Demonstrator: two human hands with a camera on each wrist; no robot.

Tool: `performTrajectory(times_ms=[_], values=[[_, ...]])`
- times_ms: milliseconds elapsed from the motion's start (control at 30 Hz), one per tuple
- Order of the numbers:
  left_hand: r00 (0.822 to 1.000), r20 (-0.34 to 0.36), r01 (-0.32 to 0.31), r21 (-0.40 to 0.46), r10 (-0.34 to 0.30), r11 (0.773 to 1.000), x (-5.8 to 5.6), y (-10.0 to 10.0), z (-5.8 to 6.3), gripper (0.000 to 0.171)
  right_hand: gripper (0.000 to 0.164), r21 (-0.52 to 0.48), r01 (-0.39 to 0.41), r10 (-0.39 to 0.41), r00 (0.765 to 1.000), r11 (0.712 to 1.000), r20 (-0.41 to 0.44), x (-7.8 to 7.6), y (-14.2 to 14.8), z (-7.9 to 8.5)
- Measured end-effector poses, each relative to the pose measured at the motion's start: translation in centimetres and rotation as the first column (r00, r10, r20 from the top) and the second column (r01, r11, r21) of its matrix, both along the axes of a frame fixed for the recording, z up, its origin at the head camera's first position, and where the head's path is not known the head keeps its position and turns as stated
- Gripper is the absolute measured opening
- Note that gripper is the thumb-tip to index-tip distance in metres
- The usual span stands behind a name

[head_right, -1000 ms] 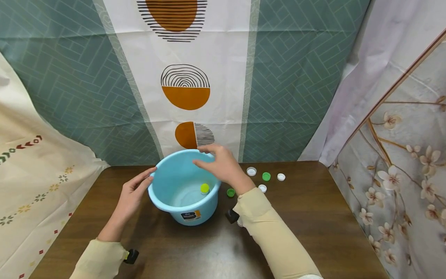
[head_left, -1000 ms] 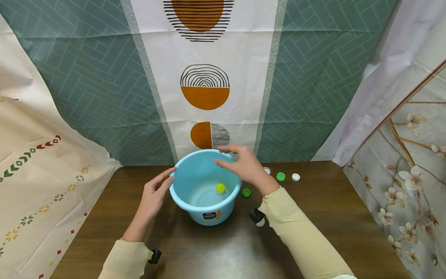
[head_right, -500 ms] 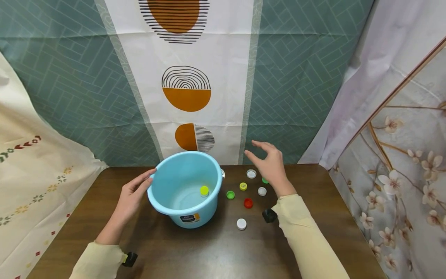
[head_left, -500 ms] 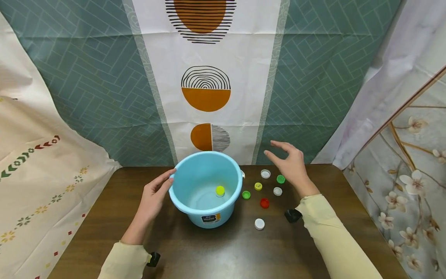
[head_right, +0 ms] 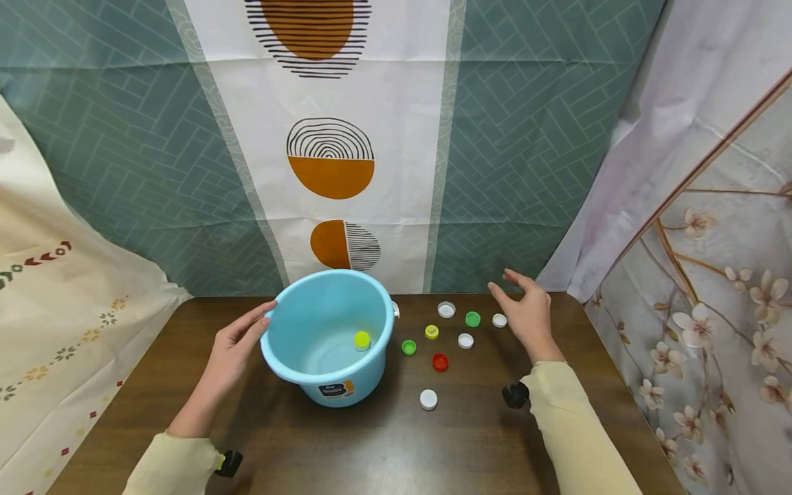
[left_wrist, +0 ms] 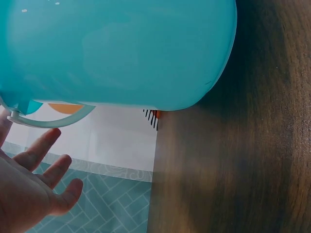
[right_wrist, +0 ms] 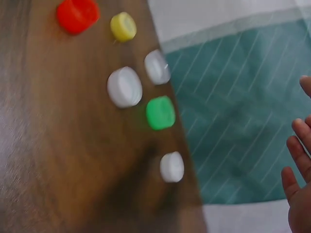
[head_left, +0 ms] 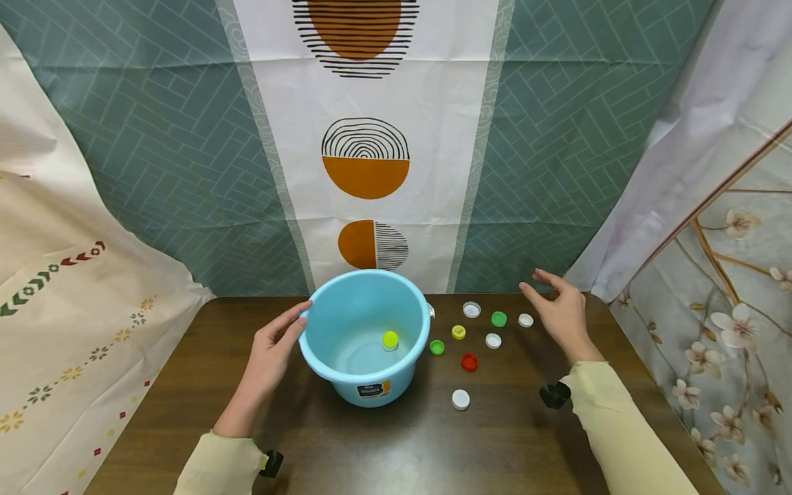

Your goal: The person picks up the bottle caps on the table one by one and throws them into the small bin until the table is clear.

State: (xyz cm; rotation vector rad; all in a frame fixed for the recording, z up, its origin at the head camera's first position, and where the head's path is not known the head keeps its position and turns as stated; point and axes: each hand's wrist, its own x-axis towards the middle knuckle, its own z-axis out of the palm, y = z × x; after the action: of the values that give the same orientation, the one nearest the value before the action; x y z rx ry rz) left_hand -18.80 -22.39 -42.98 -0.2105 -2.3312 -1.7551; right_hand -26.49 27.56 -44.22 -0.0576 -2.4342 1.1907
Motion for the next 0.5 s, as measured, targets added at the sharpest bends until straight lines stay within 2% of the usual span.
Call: performTrajectory(times_ms=[167, 500], values=[[1.0, -0.001, 0.012, 0.013, -0.012, 1.0, -0.2, -0.1, -0.1, 0.036, 0.067, 0.034, 0.012, -0.015, 0.997, 0.999, 0.069, 0.0, 1.1, -1.6], [1.0, -0.012, 0.015, 0.015, -0.015, 1.0, -0.1, -0.1, -0.2, 0.036, 0.076, 0.102, -0.023, 0.003, 0.982, 0.995, 0.188, -0.3, 1.8, -4.4]])
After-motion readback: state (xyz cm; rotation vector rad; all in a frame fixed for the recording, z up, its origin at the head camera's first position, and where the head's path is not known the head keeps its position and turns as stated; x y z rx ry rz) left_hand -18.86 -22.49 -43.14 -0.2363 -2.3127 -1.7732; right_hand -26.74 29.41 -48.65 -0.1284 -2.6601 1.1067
